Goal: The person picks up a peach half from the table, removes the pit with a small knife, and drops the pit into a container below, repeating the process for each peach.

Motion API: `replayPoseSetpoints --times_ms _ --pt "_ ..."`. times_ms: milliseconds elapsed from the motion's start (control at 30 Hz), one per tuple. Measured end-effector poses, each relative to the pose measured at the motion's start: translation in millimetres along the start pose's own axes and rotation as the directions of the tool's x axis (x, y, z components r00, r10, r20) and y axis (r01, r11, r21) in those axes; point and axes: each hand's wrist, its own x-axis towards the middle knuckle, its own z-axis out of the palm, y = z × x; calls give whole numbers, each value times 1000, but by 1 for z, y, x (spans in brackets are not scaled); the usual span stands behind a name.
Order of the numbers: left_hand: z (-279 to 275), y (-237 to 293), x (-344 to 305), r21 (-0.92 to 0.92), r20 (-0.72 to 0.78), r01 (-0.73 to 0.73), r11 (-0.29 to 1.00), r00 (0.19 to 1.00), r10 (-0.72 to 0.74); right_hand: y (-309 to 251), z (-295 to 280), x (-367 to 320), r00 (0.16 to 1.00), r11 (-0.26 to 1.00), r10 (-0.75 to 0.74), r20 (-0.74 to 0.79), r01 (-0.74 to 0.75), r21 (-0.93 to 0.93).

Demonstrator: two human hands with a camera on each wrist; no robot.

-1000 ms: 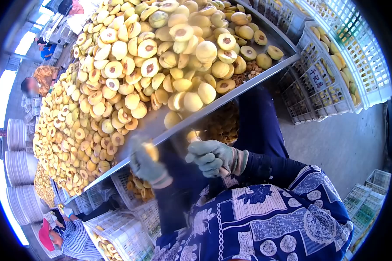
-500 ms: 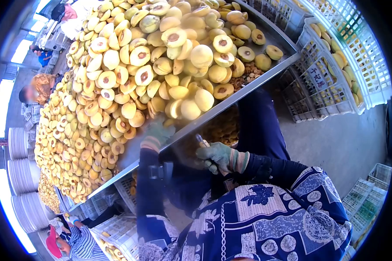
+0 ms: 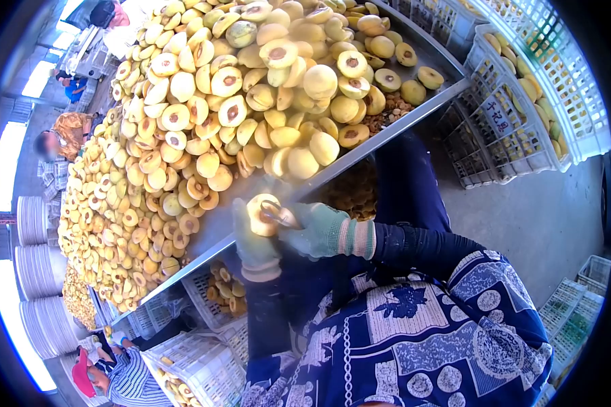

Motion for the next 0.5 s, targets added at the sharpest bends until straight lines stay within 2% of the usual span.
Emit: replayPoseSetpoints --times_ms 33,100,133,167,267,300,333,367,400,433,467,500 --pt "5 -2 -4 57 63 -43 997 997 40 0 -2 -4 1000 1000 2 -5 -2 -7" --pt "9 -6 -9 42 62 -50 998 997 47 -1 -6 -13 963 933 -245 -114 202 -299" --pt "11 -7 -11 38 58 -53 998 997 51 -2 -6 -14 963 931 -246 -114 203 -302" --pt "14 -9 -13 36 61 -54 998 997 52 -3 -6 -16 977 949 -185 -108 149 -278" --pt "18 -21 -14 262 -24 -239 935 967 254 -12 -11 -23 993 954 -88 -84 59 -294" --pt "20 -21 -15 263 -22 -240 935 967 254 -15 -13 -24 997 943 -50 -63 26 -332" --pt "22 -21 -16 186 -36 -223 957 972 233 -14 -14 -23 997 944 -49 -63 25 -330" --pt "23 -21 -17 106 -50 -206 973 976 212 -13 -16 -21 1000 941 -20 4 20 -338" --pt "15 -28 -16 107 -50 -204 973 976 210 -12 -18 -20 998 938 10 69 14 -346" --pt "1 -39 -13 488 40 -383 784 907 418 -22 -20 -22 997 939 13 70 12 -345" --pt "-13 -49 -10 761 204 -488 427 805 556 -36 -23 -25 979 900 152 134 -81 -429" --pt "-16 -47 -8 761 204 -488 427 806 556 -45 -26 -27 940 843 291 181 -162 -513"
